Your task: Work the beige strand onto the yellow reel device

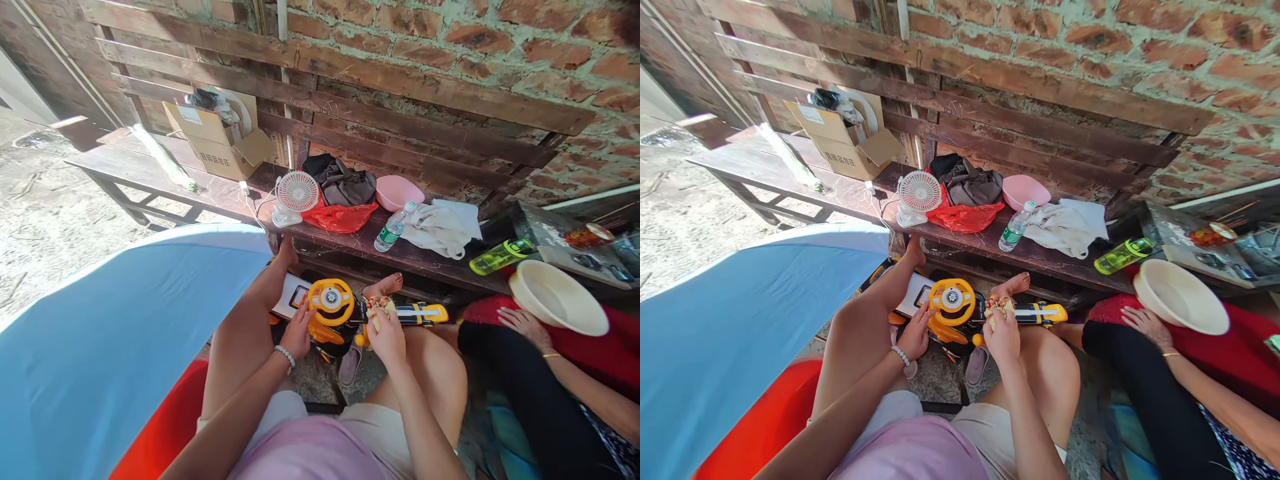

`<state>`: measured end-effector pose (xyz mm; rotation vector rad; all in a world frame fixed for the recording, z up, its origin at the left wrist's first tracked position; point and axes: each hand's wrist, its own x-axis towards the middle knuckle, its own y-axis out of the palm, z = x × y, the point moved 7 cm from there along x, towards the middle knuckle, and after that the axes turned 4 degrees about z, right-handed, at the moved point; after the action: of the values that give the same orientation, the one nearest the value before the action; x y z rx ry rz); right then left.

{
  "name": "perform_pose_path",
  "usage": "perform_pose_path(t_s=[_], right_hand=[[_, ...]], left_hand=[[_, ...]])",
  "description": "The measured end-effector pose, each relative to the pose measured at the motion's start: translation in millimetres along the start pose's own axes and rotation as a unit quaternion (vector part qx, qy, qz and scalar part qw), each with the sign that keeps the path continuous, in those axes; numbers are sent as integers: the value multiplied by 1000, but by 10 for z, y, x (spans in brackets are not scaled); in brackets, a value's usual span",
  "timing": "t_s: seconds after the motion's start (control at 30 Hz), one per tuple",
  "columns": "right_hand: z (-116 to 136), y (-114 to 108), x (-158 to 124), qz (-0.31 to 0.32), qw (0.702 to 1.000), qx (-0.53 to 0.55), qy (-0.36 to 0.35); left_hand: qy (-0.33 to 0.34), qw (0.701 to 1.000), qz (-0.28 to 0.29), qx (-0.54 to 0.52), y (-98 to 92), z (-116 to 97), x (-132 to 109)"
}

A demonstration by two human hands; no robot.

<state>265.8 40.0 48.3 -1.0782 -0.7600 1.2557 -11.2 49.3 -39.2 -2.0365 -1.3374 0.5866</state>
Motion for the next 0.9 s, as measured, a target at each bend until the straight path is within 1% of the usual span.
perform_pose_path(t_s=[0.1,0.13,0.17,0.2,0.27,0.33,0.37,0.4,0.47,0.53,0.57,0.6,0.63,0.7,0.73,0.77,0.8,0.83,0.87,0.9], right_hand=[[-160,126,-153,39,993,111,-5],[-212,139,-185,44,987,154,-6],[-264,118,-195,36,980,193,-3],[-312,58,-182,12,974,224,4],[-382,-160,-93,-72,966,249,17],[-371,-404,51,-145,964,221,8],[-335,-493,137,-156,970,188,-5],[-290,-543,228,-143,979,144,-22],[-231,-525,384,-61,996,40,-47],[-284,-472,468,21,997,-57,-47],[-357,-479,492,42,994,-92,-36],[-455,-520,513,46,992,-112,-19],[-578,-592,532,37,993,-117,2],[-905,-803,563,-11,996,-68,59],[-1116,-929,565,-50,994,-12,100],[-1349,-1048,548,-97,983,67,143],[-1595,-1144,510,-150,956,169,186],[-1842,-1208,445,-210,909,277,229],[-2054,-1226,373,-261,850,377,259],[-2213,-1199,318,-289,792,463,273]], left_hand=[[-3,1000,-2,2,8,0,5],[-2,1000,-5,1,10,4,7],[0,1000,-7,1,14,8,8],[3,1000,-10,-1,17,14,8],[9,1000,-15,-4,22,30,9],[16,1000,-22,-6,16,48,11],[19,999,-27,-7,8,55,13],[21,999,-30,-7,-1,61,15],[25,999,-33,-7,-16,62,19],[27,999,-31,-5,-25,55,22],[27,999,-30,-4,-26,51,22],[28,999,-31,-4,-26,49,21],[28,999,-32,-4,-25,50,19],[30,999,-39,-7,-21,63,14],[33,998,-43,-10,-16,71,11],[37,998,-48,-13,-11,80,8],[42,998,-53,-16,-5,88,6],[48,997,-59,-19,0,93,5],[53,996,-65,-21,3,98,4],[57,996,-72,-23,5,102,4]])
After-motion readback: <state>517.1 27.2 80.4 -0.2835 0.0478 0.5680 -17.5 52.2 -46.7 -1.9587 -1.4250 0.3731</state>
